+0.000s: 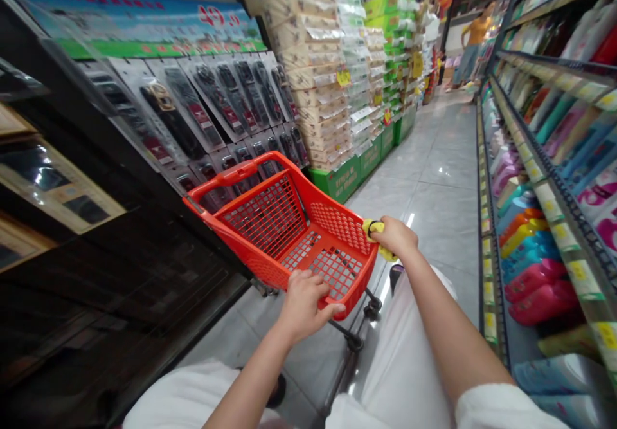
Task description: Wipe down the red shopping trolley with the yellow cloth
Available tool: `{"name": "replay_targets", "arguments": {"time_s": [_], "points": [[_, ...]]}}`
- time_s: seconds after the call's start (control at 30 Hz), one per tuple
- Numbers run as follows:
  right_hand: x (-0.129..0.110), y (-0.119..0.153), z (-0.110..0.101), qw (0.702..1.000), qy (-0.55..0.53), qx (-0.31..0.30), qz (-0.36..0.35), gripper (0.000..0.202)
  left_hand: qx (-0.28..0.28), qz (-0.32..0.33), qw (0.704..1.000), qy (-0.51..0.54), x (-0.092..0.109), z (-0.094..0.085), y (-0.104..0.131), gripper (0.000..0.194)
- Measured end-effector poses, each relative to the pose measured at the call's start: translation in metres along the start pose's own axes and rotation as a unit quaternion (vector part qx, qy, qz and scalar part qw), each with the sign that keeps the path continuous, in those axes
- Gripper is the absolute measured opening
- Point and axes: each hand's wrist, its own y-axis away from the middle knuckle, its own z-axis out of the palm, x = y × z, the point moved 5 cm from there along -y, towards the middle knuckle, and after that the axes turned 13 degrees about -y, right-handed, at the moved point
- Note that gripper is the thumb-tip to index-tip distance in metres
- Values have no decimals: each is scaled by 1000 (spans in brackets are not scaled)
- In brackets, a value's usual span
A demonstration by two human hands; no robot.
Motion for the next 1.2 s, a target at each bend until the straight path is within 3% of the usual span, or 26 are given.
{"name": "replay_targets", "arguments": {"time_s": [0.17,0.33,0.47,0.63,0.7,0.8,0.9,1.0,1.07,1.13,1.2], "points": [[-12,-7,-6,999,6,-20,-32,31,19,-26,999,37,25,0,18,52],[-26,-30,5,995,-66,-5,-75,36,39,-78,995,46,36,3,13,49],[-24,-33,22,989,-108,19,-97,35,41,-114,992,36,23,-1,12,43],[-14,-27,54,945,-312,-78,-63,22,36,-123,992,12,-7,-9,23,41],[-21,-30,65,928,-353,-117,-38,19,36,-112,993,7,-19,-11,28,41],[-51,-45,78,912,-385,-132,-49,20,35,-91,995,-7,-34,-13,35,41],[-80,-58,89,864,-491,-91,-62,32,38,-88,995,-24,-48,-15,39,37],[-88,-49,110,831,-554,-32,-31,38,35,-98,994,-39,-59,-15,41,36],[-84,-23,124,819,-573,36,-22,39,31,-102,993,-50,-64,-15,41,37],[-77,18,136,797,-591,120,-19,37,29,-100,993,-57,-66,-15,40,38],[-74,63,145,797,-578,171,-34,35,28,-96,993,-55,-67,-15,39,40]]}}
